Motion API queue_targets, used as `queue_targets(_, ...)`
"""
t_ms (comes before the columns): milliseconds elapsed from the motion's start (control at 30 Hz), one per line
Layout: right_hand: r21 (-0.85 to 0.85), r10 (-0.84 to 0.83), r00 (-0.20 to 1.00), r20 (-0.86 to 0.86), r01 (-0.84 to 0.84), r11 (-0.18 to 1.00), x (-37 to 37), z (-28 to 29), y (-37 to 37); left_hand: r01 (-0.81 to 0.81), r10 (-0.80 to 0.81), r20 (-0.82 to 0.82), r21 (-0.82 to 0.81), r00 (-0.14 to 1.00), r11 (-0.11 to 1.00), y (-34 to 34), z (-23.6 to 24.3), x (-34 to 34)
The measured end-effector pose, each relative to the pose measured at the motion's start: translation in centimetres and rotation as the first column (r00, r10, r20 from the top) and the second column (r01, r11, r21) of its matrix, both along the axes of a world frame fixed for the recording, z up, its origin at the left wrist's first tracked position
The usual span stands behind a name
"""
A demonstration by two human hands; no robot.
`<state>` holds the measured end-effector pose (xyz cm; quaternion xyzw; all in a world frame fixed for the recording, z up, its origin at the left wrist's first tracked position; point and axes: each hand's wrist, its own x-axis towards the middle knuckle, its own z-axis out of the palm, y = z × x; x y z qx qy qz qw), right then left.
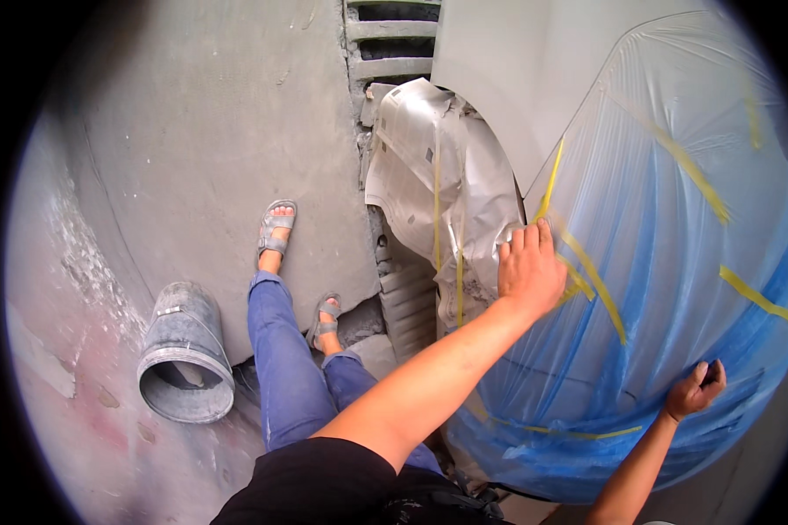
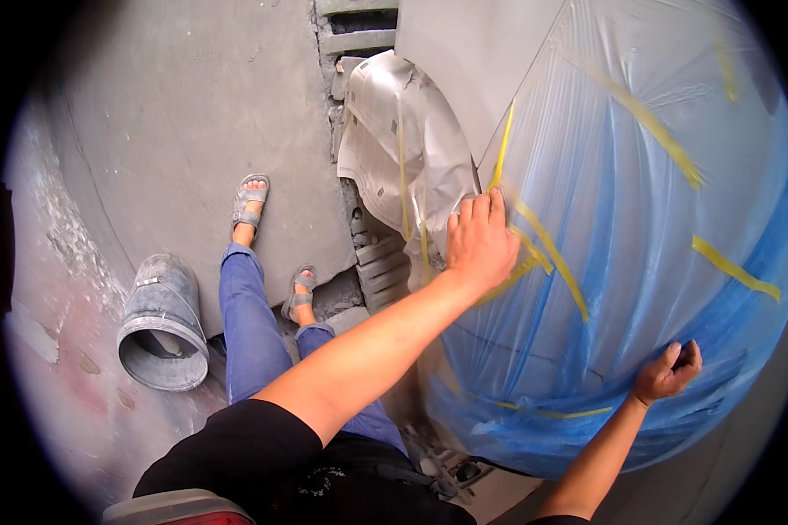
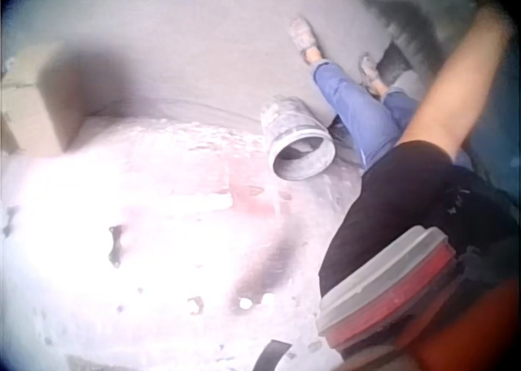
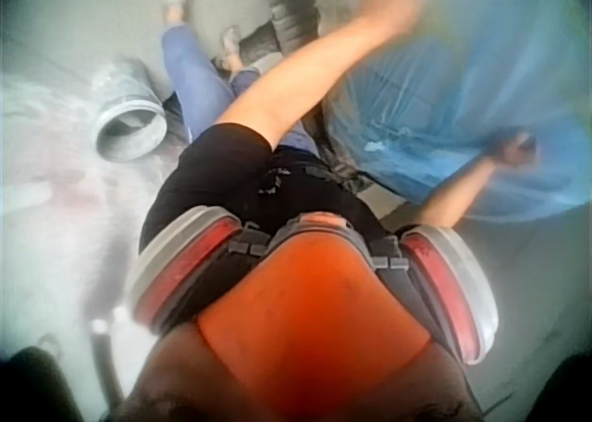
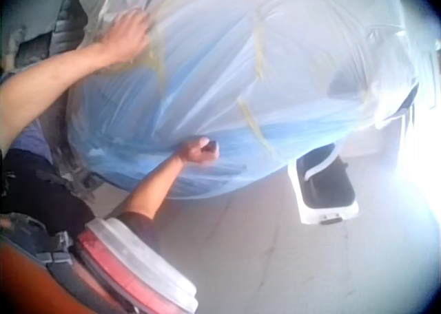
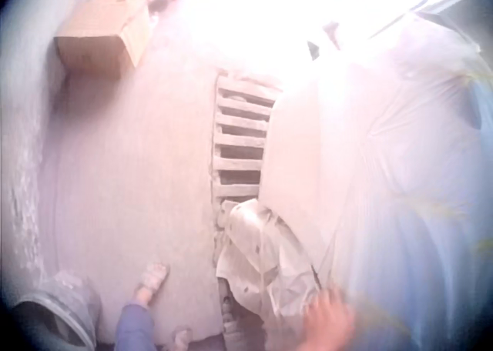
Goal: The person pours paint from a large bucket into a spray gun container and stirs it with a brush. They then walk around a white car that is partially covered with blue plastic sheeting and yellow tape, inspecting the masking and adjusting the plastic cover on the rear bumper.
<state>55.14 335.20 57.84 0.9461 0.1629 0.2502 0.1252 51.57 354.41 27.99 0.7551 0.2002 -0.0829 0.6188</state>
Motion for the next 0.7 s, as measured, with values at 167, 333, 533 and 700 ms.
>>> queue_targets(167,0.021,0.013,1.000,-0.024,-0.012,1.000,-0.1,-0.3,1.3,0.098,-0.099,-0.011,-0.051,0.995,0.994,0.8,0.8,-0.1)
queue_targets(333,0.046,0.001,0.999,-0.048,0.001,0.999,-0.3,0.0,2.5,0.253,-0.265,-0.047,-0.179,0.963,0.951,1.7,1.7,-1.0)
queue_targets(533,0.012,0.043,0.996,-0.076,-0.042,0.999,0.3,0.6,5.3,0.459,-0.472,-0.100,-0.127,0.876,0.879,6.8,2.8,-3.9)
queue_targets(700,0.083,-0.045,0.988,-0.150,0.058,0.995,-0.8,2.5,7.8,0.598,-0.605,-0.007,0.162,0.796,0.785,14.3,2.5,-12.1)
